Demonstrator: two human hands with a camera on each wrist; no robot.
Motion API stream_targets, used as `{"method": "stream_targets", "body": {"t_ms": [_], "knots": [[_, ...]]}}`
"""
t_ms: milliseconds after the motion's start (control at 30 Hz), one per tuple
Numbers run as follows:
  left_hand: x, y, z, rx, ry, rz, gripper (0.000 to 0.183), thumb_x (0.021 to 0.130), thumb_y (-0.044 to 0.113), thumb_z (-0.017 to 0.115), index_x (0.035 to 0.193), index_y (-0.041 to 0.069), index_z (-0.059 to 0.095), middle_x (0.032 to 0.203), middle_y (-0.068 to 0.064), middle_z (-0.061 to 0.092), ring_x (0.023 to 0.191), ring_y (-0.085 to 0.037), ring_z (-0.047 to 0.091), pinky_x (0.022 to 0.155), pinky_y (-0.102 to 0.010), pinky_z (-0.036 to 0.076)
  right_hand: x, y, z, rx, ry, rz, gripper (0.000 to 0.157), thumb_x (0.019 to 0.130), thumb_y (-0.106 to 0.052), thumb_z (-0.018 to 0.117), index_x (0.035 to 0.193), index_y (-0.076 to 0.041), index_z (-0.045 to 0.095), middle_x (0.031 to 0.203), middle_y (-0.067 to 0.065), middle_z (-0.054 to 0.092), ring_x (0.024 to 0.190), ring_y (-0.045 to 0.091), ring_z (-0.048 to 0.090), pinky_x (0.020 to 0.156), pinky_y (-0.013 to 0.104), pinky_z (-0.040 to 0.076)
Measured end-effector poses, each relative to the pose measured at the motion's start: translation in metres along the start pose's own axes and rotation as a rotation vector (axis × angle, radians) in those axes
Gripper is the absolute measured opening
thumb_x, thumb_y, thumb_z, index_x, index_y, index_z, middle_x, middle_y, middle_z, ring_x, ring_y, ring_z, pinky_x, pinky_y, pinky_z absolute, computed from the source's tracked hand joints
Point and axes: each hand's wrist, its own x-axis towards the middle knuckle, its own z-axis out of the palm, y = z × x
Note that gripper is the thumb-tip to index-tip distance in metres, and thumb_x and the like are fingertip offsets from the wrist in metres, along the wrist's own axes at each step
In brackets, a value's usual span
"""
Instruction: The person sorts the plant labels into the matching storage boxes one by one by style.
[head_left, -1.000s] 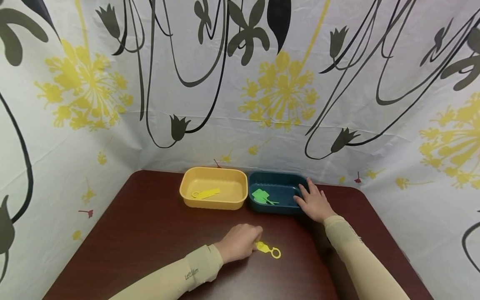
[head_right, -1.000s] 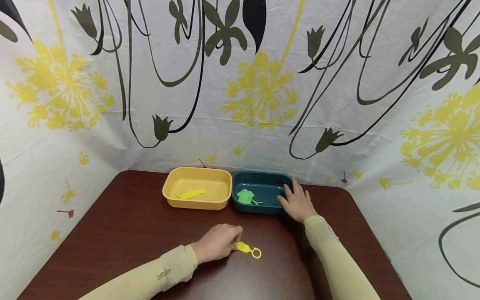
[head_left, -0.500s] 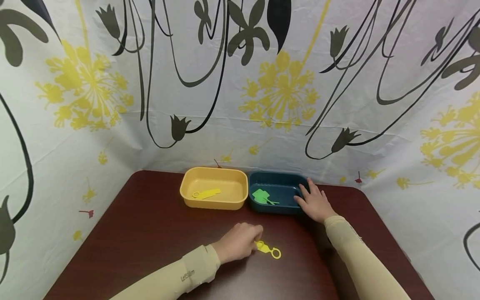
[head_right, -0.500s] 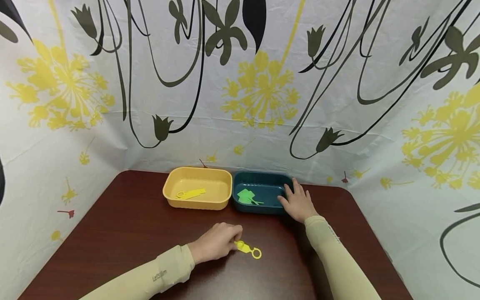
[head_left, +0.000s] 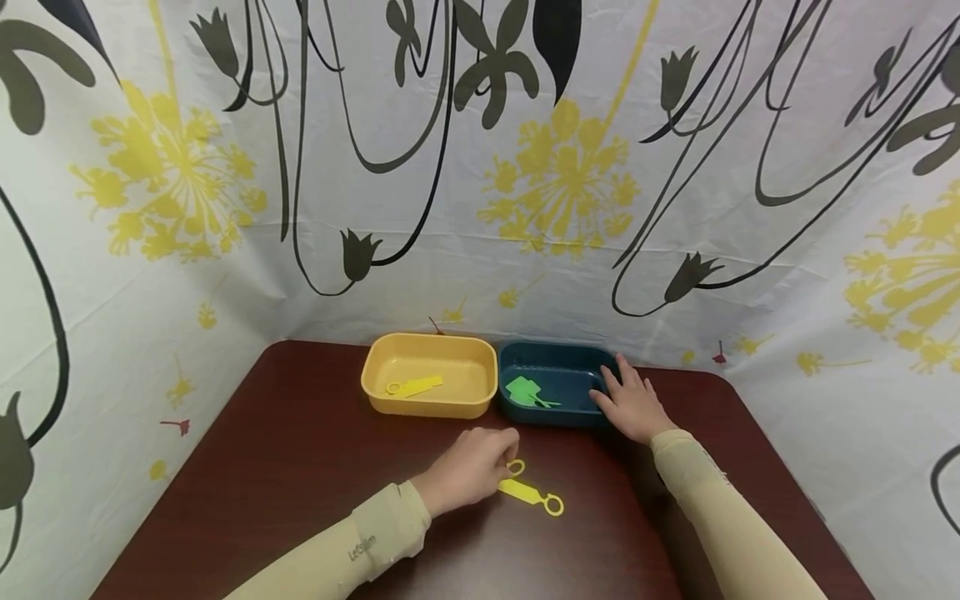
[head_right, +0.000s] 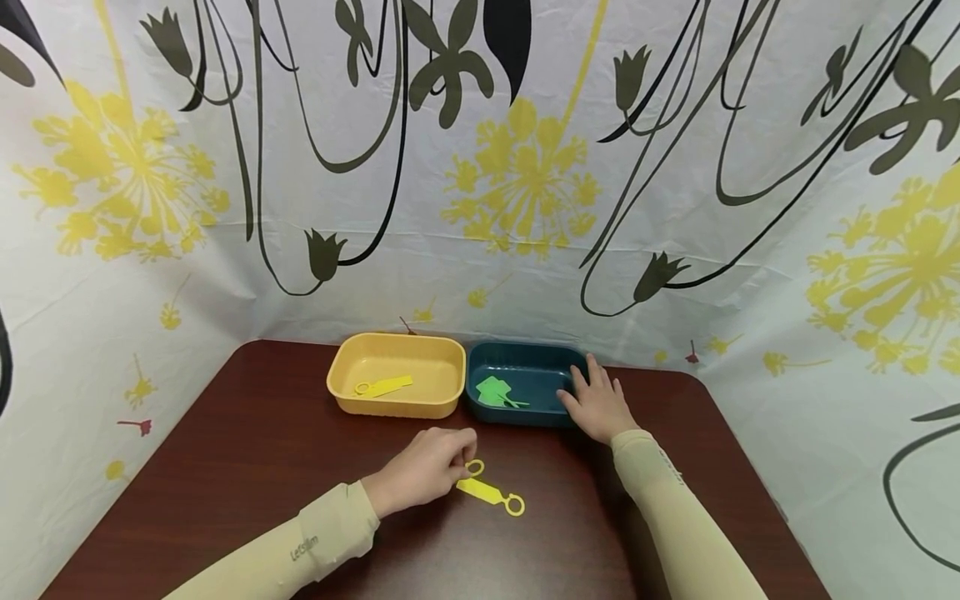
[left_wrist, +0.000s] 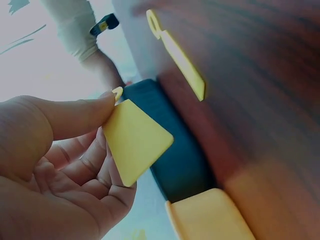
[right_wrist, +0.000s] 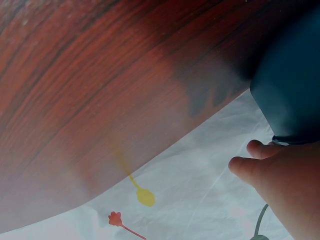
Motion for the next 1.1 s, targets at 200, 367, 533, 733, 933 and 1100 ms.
{"method": "stream_targets", "body": {"t_ms": [200,367,533,733,933,1100], "knots": [[0.0,0.0,-0.012,-0.092,0.05,-0.044,0.022,0.087,0.008,0.079,0.088,0.016,0.059,0.073,0.011,0.055,0.064,-0.007,0.052,0.058,-0.02,0.047,0.0,0.0,0.0,0.015,-0.006,-0.002,0.084,0.103,-0.062,0.036,0.158,0.001,0.025,0.165,0.026,-0.002,0.148,0.05,0.006,0.112,0.071,0.005],[0.001,-0.001,-0.021,-0.131,0.093,-0.084,0.022,0.087,0.01,0.08,0.092,0.016,0.06,0.074,0.009,0.056,0.066,-0.008,0.053,0.058,-0.022,0.049,0.001,0.0,-0.001,0.012,0.0,-0.014,0.083,0.104,-0.06,0.038,0.157,0.003,0.026,0.164,0.027,-0.001,0.147,0.051,0.008,0.113,0.069,0.007],[0.001,-0.004,-0.031,-0.153,0.143,-0.113,0.02,0.088,0.012,0.08,0.096,0.015,0.061,0.074,0.008,0.057,0.066,-0.01,0.054,0.059,-0.024,0.049,0.001,0.002,-0.001,0.013,-0.004,-0.021,0.083,0.104,-0.059,0.037,0.157,0.003,0.024,0.164,0.028,-0.002,0.148,0.05,0.005,0.114,0.067,0.007],[0.002,-0.015,-0.047,-0.228,0.229,-0.2,0.027,0.088,0.011,0.079,0.109,0.015,0.063,0.075,0.005,0.061,0.063,-0.014,0.057,0.058,-0.027,0.052,0.001,0.002,0.0,0.018,-0.003,-0.027,0.085,0.104,-0.061,0.036,0.158,0.003,0.022,0.164,0.027,-0.003,0.148,0.05,0.005,0.115,0.065,0.006],[0.005,-0.026,-0.061,-0.239,0.344,-0.246,0.035,0.088,0.01,0.08,0.121,0.011,0.068,0.076,0.004,0.061,0.066,-0.015,0.058,0.061,-0.03,0.053,0.001,0.003,0.002,0.004,0.006,-0.03,0.087,0.103,-0.063,0.033,0.158,0.003,0.021,0.164,0.027,-0.002,0.148,0.05,0.007,0.115,0.065,0.008],[0.006,-0.031,-0.067,-0.243,0.421,-0.257,0.036,0.088,0.01,0.08,0.122,0.008,0.07,0.074,0.003,0.061,0.065,-0.015,0.057,0.061,-0.032,0.051,0.001,0.004,0.001,0.003,0.01,-0.029,0.087,0.103,-0.063,0.034,0.158,0.003,0.022,0.165,0.027,-0.002,0.148,0.05,0.006,0.115,0.065,0.008]]}}
